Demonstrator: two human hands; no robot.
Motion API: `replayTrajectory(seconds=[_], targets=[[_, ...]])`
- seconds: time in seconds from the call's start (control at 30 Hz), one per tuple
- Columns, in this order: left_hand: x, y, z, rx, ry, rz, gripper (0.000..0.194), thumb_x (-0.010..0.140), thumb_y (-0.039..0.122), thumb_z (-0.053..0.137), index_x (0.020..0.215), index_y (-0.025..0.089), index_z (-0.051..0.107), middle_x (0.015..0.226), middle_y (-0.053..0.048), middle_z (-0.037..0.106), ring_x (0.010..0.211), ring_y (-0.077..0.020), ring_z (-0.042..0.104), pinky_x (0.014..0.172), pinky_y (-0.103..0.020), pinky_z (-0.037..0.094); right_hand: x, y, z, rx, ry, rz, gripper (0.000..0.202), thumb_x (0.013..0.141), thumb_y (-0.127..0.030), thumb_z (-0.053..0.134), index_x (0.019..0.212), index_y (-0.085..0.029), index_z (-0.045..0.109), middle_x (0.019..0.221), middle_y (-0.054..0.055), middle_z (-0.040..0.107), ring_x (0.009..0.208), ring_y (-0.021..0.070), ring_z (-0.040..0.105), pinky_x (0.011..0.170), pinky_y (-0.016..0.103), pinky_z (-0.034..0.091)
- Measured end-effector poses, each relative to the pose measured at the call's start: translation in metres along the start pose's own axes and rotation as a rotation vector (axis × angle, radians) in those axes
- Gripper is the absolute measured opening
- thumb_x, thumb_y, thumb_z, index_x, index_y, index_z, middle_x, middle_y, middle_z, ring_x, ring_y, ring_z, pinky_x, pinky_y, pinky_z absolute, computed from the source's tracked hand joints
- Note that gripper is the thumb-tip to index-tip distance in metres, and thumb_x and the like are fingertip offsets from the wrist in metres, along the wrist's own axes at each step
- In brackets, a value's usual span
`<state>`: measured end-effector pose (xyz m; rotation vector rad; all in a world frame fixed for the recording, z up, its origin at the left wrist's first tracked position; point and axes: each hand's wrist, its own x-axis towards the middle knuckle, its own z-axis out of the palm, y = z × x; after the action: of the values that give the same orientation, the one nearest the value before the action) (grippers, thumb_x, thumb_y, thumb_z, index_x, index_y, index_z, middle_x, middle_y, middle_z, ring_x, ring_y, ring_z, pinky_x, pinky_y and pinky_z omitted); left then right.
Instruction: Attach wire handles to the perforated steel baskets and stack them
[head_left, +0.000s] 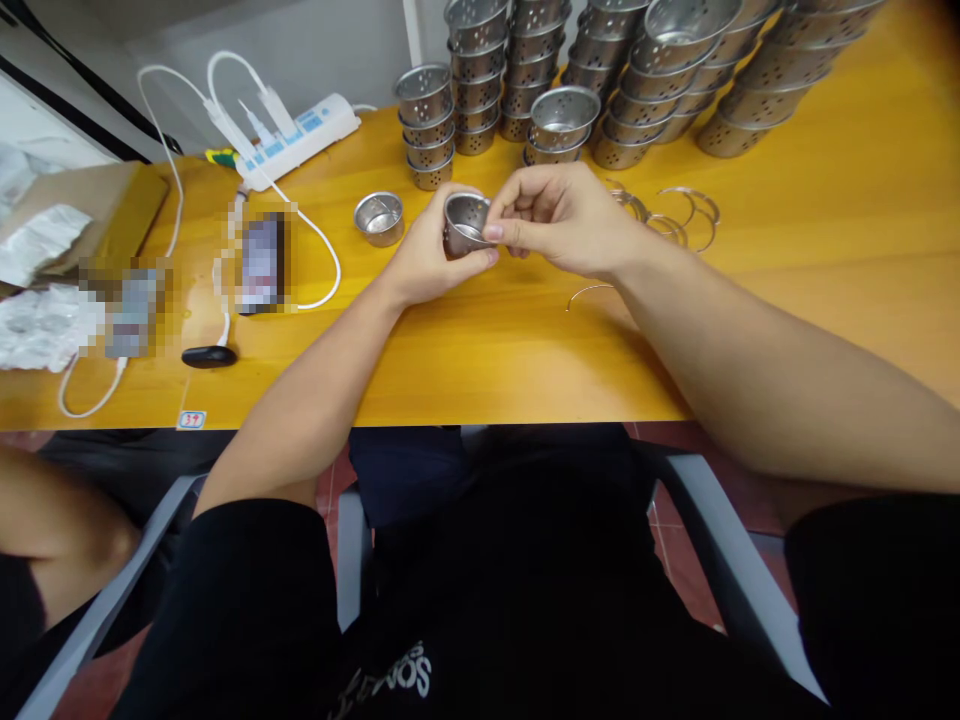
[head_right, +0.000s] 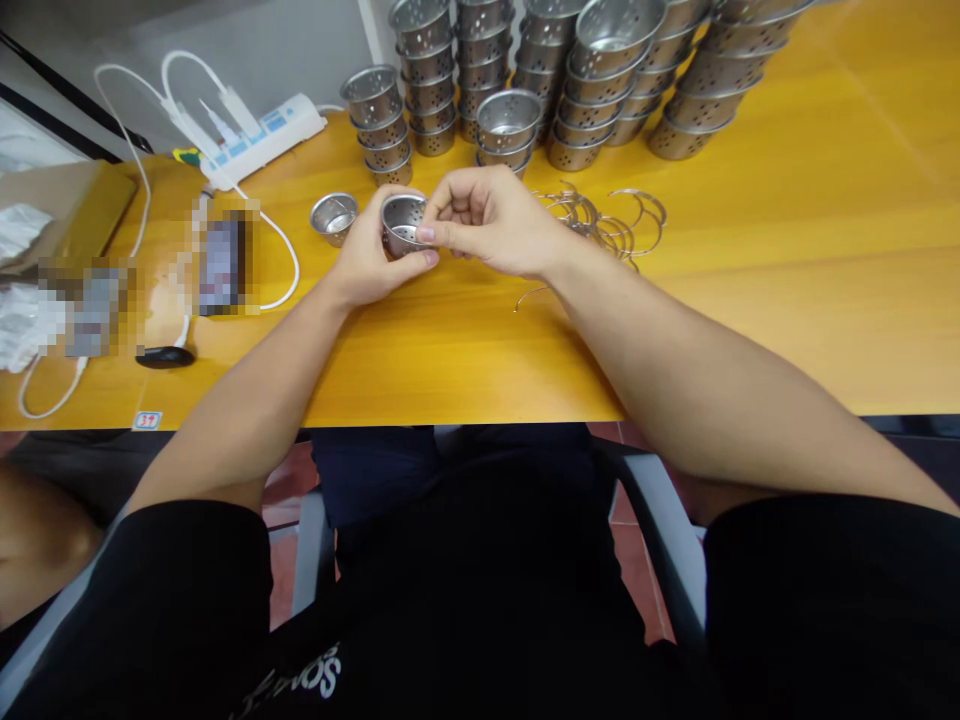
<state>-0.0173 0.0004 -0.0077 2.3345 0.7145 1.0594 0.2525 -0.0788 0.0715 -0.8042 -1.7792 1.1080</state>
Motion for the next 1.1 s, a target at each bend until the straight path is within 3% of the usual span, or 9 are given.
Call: replayTrajectory(seconds=[0.13,0.3,0.43,0.63,0.83,1.1], targets=[[0.001,-0.001,-0.005,-0.007,0.024,-0.027,0.091,0.102,0.087,0.096,0.166,0.033,0.061,0.155,-0.013,0.078,0.148,-0.0450,0.082,0.136,-0.067,0.064,0.000,0.001,0.003,-0.131,0.170,-0.161,0.062,0.096,-0.095,0.107,0.114,-0.041,0.085,0.119,0.009,0.089,0.092,0.0357,0.071,0.081,0.057,0.063],[0.002,-0.003,-0.012,-0.012,0.049,-0.069,0.096,0.099,0.092,0.096,0.165,0.033,0.058,0.157,-0.014,0.079,0.146,-0.0436,0.082,0.134,-0.065,0.065,-0.005,0.001,0.004,-0.335,0.191,-0.224,0.030,0.112,-0.069,0.097,0.123,-0.043,0.088,0.129,0.010,0.089,0.093,0.0378,0.073,0.092,0.064,0.066],[0.001,-0.005,-0.013,-0.022,0.048,-0.064,0.096,0.101,0.090,0.097,0.166,0.033,0.057,0.159,-0.015,0.079,0.147,-0.0437,0.082,0.135,-0.065,0.065,-0.005,0.000,0.006,-0.364,0.180,-0.259,0.030,0.115,-0.058,0.094,0.139,-0.044,0.085,0.142,0.009,0.090,0.103,0.0404,0.076,0.096,0.066,0.067],[0.002,-0.002,-0.013,-0.038,0.050,-0.087,0.088,0.104,0.088,0.095,0.166,0.035,0.060,0.161,-0.016,0.078,0.150,-0.0433,0.080,0.138,-0.067,0.063,-0.005,-0.004,0.003,-0.397,0.152,-0.256,0.022,0.114,-0.064,0.094,0.122,-0.044,0.088,0.134,0.012,0.088,0.112,0.0452,0.077,0.105,0.072,0.069],[0.004,0.010,-0.015,-0.052,0.043,-0.112,0.099,0.100,0.102,0.091,0.163,0.034,0.059,0.156,-0.014,0.078,0.148,-0.0451,0.080,0.139,-0.069,0.060,-0.005,-0.003,0.002,-0.370,0.096,-0.192,0.026,0.106,-0.072,0.099,0.115,-0.048,0.090,0.135,0.010,0.088,0.142,0.0525,0.075,0.114,0.075,0.072],[0.003,0.012,-0.014,-0.012,0.065,-0.042,0.127,0.080,0.131,0.078,0.164,0.039,0.057,0.163,-0.012,0.074,0.155,-0.0469,0.079,0.139,-0.067,0.063,-0.002,0.017,0.004,-0.463,0.003,-0.256,0.032,0.108,-0.058,0.096,0.137,-0.045,0.095,0.154,0.012,0.085,0.152,0.0548,0.077,0.135,0.077,0.067]])
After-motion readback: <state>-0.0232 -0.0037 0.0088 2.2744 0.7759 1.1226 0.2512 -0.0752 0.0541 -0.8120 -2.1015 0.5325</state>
